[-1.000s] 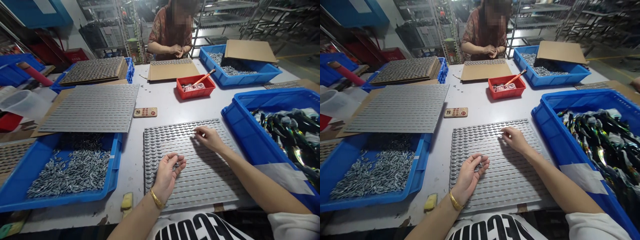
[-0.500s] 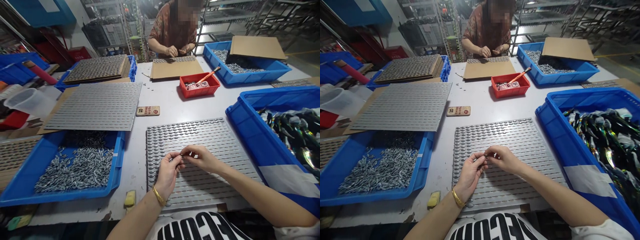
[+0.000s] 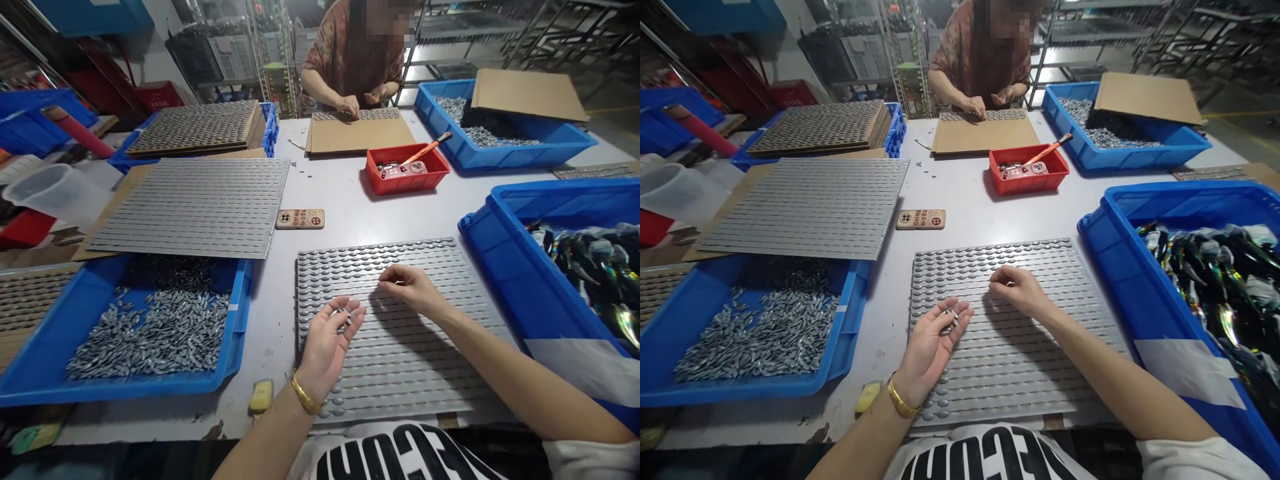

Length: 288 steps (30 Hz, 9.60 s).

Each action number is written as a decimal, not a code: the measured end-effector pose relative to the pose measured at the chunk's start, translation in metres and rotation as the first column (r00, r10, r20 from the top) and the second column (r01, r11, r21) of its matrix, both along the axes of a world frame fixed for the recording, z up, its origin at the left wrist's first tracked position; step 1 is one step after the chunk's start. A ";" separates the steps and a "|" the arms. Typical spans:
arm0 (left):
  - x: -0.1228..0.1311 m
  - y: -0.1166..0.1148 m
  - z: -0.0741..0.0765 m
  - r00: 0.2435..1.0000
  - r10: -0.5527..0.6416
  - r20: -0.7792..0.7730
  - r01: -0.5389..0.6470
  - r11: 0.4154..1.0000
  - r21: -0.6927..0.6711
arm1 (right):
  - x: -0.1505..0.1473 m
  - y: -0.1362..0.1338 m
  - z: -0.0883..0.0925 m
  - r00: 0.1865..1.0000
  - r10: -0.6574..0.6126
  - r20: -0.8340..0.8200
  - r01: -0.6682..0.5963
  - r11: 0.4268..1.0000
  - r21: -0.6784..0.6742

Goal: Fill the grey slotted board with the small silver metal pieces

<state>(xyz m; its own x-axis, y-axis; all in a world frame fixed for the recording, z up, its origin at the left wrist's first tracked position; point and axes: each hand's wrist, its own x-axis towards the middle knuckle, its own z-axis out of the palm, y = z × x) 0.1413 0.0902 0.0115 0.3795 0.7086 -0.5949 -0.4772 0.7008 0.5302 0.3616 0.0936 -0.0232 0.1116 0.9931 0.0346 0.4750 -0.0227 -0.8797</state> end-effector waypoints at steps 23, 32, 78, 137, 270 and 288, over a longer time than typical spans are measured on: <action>0.008 -0.010 -0.006 0.998 -0.043 0.041 0.045 0.997 -0.060 | -0.011 0.022 -0.025 0.937 -0.001 0.350 -0.070 0.979 0.190; 0.009 -0.009 -0.002 0.999 -0.038 0.011 0.039 0.997 -0.072 | -0.012 0.021 -0.028 0.913 0.006 0.408 -0.092 0.977 0.193; 0.028 0.004 -0.006 0.999 -0.008 0.052 0.010 0.999 -0.050 | 0.014 0.007 -0.010 0.916 0.012 0.401 -0.110 0.969 0.221; 0.060 -0.016 -0.012 0.997 -0.076 -0.013 0.076 0.996 0.049 | -0.025 -0.059 0.012 0.982 0.048 0.182 -0.090 0.969 0.232; -0.055 -0.004 -0.001 0.992 0.126 -0.023 -0.127 0.991 -0.039 | -0.074 0.021 -0.030 0.683 0.148 0.716 -0.404 0.892 0.201; -0.039 -0.006 -0.005 0.997 0.067 -0.027 -0.065 0.996 0.060 | -0.080 0.001 0.013 0.950 0.305 0.065 -0.311 0.943 0.123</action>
<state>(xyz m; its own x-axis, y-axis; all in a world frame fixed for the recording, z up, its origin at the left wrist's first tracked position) 0.1021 0.0841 0.0064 0.3136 0.7659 -0.5613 -0.5054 0.6351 0.5842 0.2818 0.0950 -0.0101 -0.2034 0.9654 0.1634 0.4791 0.2437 -0.8432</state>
